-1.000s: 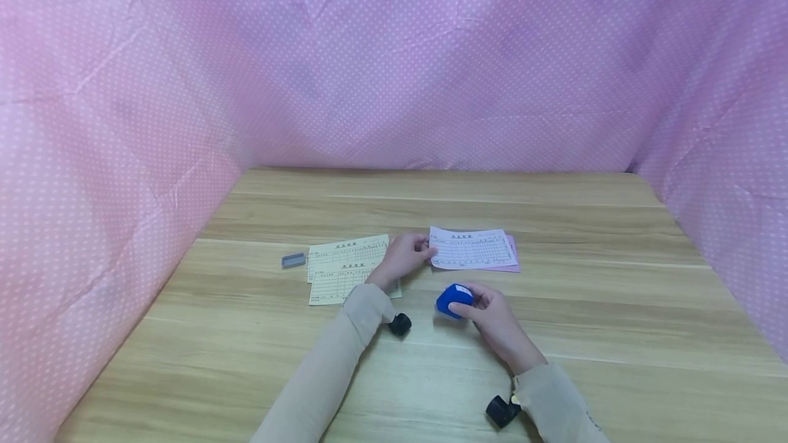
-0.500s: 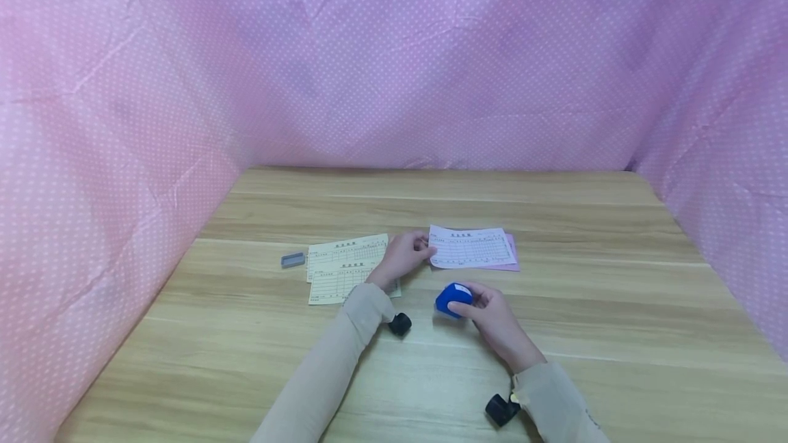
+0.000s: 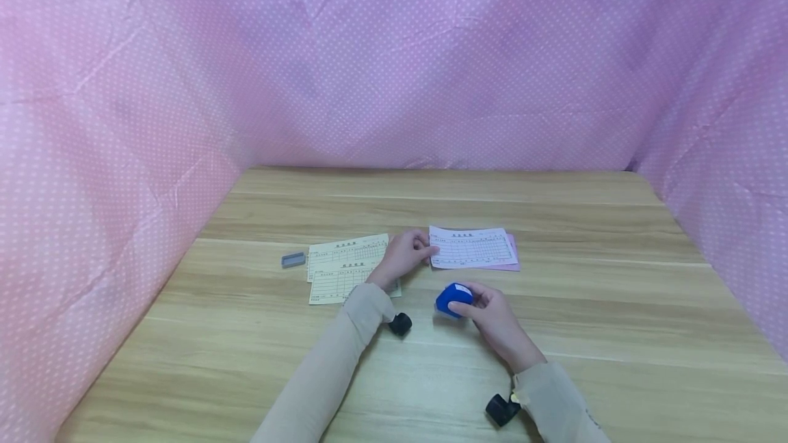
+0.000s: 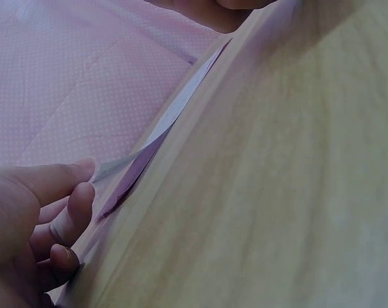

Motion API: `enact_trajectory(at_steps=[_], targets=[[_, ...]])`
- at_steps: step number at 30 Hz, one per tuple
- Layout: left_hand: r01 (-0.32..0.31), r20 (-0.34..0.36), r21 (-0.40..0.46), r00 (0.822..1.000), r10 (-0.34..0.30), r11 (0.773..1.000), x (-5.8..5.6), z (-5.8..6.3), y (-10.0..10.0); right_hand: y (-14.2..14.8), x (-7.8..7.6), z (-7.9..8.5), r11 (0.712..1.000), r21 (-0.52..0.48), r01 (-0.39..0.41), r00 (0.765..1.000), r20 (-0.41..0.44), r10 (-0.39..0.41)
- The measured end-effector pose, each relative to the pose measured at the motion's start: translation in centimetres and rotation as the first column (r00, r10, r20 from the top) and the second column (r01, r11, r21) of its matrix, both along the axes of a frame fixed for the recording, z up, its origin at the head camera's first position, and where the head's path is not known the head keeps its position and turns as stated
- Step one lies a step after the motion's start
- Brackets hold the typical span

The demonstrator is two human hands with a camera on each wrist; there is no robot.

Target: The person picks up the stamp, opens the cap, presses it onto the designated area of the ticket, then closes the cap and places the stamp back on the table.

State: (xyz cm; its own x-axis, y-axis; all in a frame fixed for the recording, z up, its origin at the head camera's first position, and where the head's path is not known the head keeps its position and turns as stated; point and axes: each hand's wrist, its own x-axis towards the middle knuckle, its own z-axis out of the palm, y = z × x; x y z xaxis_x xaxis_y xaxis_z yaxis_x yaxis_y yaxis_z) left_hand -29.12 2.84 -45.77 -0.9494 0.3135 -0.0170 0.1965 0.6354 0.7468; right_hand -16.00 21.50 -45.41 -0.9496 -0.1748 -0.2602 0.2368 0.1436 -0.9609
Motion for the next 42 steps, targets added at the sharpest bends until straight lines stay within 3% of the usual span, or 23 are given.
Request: enact_trajectory(at_steps=[13, 17, 24, 30, 35, 42], targets=[[-0.021, -0.033, 0.016, 0.999, 0.022, 1.000, 0.0, 0.1, 0.1, 0.0, 0.0, 0.2, 0.999, 0.033, 0.007, 1.000, 0.014, -0.007], [-0.016, -0.051, 0.065, 0.999, 0.020, 0.998, 0.1, 0.2, 0.2, 0.0, 0.0, 0.2, 1.000, 0.025, 0.009, 1.000, 0.011, -0.009], [-0.004, -0.021, 0.196, 1.000, 0.008, 0.981, 0.3, 0.8, 0.2, 0.0, 0.0, 0.3, 0.999, 0.048, 0.002, 1.000, 0.012, -0.003], [-0.020, 0.001, 0.256, 1.000, 0.020, 0.966, 0.4, 1.6, 0.2, 0.0, 0.0, 0.3, 0.998, 0.055, -0.003, 1.000, 0.017, 0.002], [-0.008, -0.006, 0.243, 1.000, 0.010, 0.970, 0.6, 2.5, -0.2, -0.1, -0.1, 0.3, 0.999, 0.052, -0.004, 1.000, 0.026, 0.003], [0.036, -0.062, 0.218, 0.998, -0.023, 0.975, 0.8, 2.8, -0.9, -0.1, -0.1, 0.4, 0.998, 0.059, -0.003, 1.000, 0.020, 0.002]])
